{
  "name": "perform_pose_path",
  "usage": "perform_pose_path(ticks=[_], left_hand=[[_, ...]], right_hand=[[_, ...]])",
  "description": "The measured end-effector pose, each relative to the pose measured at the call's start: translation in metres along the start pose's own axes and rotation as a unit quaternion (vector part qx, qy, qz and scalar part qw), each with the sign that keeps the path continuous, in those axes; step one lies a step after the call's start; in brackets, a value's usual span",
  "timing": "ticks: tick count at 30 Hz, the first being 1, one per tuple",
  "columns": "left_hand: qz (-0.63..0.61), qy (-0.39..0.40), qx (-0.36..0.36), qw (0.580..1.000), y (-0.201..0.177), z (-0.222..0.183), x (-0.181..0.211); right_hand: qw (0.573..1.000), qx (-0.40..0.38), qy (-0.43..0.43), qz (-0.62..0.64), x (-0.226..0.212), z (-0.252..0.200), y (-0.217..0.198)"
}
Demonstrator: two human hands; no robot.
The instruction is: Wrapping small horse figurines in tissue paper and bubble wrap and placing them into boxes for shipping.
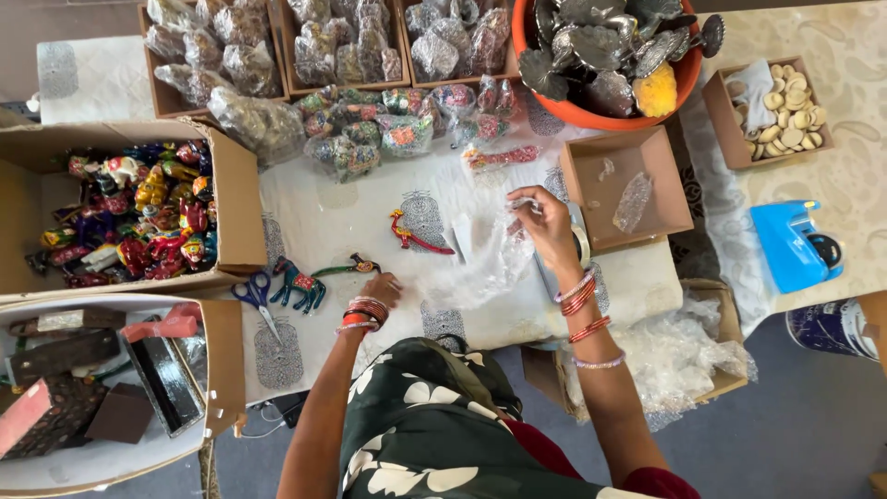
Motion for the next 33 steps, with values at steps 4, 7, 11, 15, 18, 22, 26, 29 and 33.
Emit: perform_pose_path(ticks=[4,7,11,15,18,22,26,29,33], left_hand=[[0.143,0.085,0.257,0.952,-0.061,-0.011,0.078],[0.092,0.141,0.371,0.913,-0.078,-0.015,0.134],[0.123,0.083,0.377,0.914,-0.067,-0.012,0.188],[0.163,0.027,0.382,0.909,-0.057,-0.005,0.183],[0.104,0.029,0.349,0.931,-0.042,0.017,0.145],[0.006,0.001,0.360,0.933,-0.042,0.015,0.140],[-0.223,0.049,0.319,0.920,-0.036,0.024,0.144],[-0.362,0.058,0.214,0.905,-0.049,0.000,0.199],[-0.444,0.065,0.100,0.888,-0.049,0.000,0.242]], right_hand=[[0.995,-0.066,-0.016,-0.074,-0.020,0.008,0.011],[0.988,-0.134,-0.002,-0.080,-0.030,0.007,0.024],[0.965,-0.218,-0.013,-0.149,-0.037,-0.001,0.040],[0.932,-0.282,-0.030,-0.227,-0.055,-0.012,0.050],[0.895,-0.305,-0.166,-0.280,-0.061,-0.016,0.058],[0.872,-0.363,-0.117,-0.307,-0.031,-0.018,0.068],[0.838,-0.418,-0.062,-0.346,-0.017,-0.019,0.076],[0.835,-0.415,-0.069,-0.354,-0.049,-0.019,0.092],[0.856,-0.373,-0.116,-0.338,-0.063,-0.010,0.108]])
Point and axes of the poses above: each hand's wrist, its own z-axis towards the middle knuckle, its own y-axis out of the palm, x = y × z, the point moved 7 cm from there along z, towards the middle knuckle, and after that the axes turned 15 degrees about x, right-handed, at the moved point
